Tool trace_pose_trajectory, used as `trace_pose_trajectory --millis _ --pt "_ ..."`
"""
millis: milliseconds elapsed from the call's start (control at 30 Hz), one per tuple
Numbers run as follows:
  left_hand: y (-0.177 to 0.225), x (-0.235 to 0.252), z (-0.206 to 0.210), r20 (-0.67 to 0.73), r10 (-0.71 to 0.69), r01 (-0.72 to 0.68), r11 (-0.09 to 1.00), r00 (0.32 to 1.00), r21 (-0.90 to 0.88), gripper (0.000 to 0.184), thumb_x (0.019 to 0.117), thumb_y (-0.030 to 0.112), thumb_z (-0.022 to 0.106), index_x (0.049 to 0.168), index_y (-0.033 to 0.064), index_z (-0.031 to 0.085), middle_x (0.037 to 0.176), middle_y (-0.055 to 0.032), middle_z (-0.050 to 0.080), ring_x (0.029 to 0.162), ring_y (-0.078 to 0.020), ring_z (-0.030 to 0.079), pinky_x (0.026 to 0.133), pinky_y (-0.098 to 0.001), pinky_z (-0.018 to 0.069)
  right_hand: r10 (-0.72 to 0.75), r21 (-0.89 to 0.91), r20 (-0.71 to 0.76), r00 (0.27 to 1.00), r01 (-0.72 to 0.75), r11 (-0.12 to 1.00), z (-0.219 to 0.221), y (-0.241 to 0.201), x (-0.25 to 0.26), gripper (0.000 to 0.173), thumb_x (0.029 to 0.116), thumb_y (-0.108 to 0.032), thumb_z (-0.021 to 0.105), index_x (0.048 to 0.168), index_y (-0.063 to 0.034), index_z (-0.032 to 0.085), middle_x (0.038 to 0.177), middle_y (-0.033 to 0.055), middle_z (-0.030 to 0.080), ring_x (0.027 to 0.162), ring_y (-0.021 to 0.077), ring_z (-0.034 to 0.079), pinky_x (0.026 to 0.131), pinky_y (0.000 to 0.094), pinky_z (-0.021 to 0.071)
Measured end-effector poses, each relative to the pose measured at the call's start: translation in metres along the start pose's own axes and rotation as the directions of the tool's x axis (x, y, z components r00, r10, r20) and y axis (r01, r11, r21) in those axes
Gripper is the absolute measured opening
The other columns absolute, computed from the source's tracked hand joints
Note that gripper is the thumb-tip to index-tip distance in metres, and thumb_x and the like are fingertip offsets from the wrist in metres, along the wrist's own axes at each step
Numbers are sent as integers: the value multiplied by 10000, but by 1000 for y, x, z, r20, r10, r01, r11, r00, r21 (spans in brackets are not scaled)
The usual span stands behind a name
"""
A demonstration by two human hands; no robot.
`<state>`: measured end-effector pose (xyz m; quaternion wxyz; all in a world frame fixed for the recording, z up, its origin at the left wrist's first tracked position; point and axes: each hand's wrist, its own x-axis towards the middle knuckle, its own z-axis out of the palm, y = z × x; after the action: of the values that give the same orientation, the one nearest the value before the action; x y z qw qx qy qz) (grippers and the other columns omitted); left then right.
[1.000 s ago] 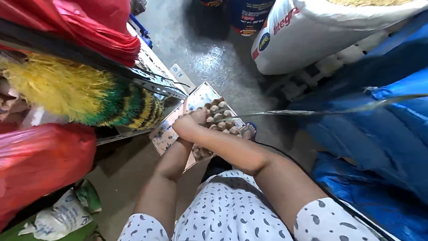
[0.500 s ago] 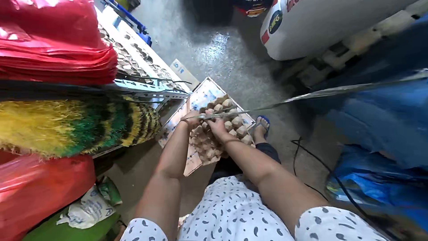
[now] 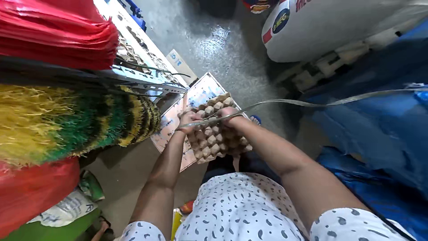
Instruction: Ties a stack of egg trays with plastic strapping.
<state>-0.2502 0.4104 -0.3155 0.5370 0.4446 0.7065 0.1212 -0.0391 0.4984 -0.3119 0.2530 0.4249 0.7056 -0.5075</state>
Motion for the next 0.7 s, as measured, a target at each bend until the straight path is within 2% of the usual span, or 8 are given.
trace_pose_trajectory --millis 100,200,333,400,467,567,600,700 --pt "-16 4 13 -30 -14 18 991 999 135 148 878 213 807 969 97 803 1111 -101 724 1104 -240 661 1030 -487 506 -32 -260 -1 999 31 965 1 12 4 260 971 -235 654 1159 -72 727 1210 198 695 1208 427 616 970 663 493" --pt "-6 -4 25 -152 -122 159 953 981 258 269 942 336 742 963 69 772 1103 -140 720 1086 -311 673 995 -552 519 -94 -306 -32 995 80 949 3 18 3 266 959 -190 680 1195 -76 726 1327 182 642 1299 434 543 994 662 475" --pt "9 -2 42 -232 -272 341 873 934 350 353 1004 401 643 1029 64 746 1189 -159 698 1132 -350 663 965 -581 531 -375 -17 -91 923 375 927 8 15 2 187 919 -40 677 1080 -43 772 1322 152 621 1304 342 531 1119 527 425" --pt "15 7 43 -242 -358 425 837 902 345 372 998 426 637 1075 81 751 1228 -140 699 1171 -330 657 988 -570 523 -438 139 -24 899 437 889 6 -1 3 235 973 -9 615 1174 -11 738 1415 147 587 1366 298 501 1189 454 362" --pt "21 10 40 -235 -397 458 820 887 344 383 1003 423 632 1104 70 741 1252 -155 688 1191 -337 649 1000 -570 515 -463 223 21 886 448 866 11 -10 15 296 1028 -28 536 1279 -27 692 1383 148 632 1332 276 559 1176 448 387" --pt "14 7 34 -183 -330 374 865 926 334 332 1011 329 641 1094 20 728 1234 -194 679 1178 -363 644 1009 -572 506 -393 436 -76 917 385 814 28 -8 38 247 1062 -122 525 1085 31 717 1074 197 715 1053 300 671 1006 506 489" --pt "9 5 30 -144 -280 314 882 949 353 320 1019 317 633 1090 20 729 1224 -197 679 1182 -361 642 1022 -567 501 -348 485 -84 934 344 804 31 -7 44 281 1073 -161 509 1070 29 716 1054 194 716 1029 297 675 987 514 500" --pt "-11 -11 17 -28 -88 92 911 996 402 198 1008 205 643 1077 57 756 1197 -187 689 1177 -365 635 1032 -566 495 -282 604 -58 958 259 754 27 -6 42 353 1080 -180 440 1160 75 671 1194 233 664 1149 303 618 1050 496 459"
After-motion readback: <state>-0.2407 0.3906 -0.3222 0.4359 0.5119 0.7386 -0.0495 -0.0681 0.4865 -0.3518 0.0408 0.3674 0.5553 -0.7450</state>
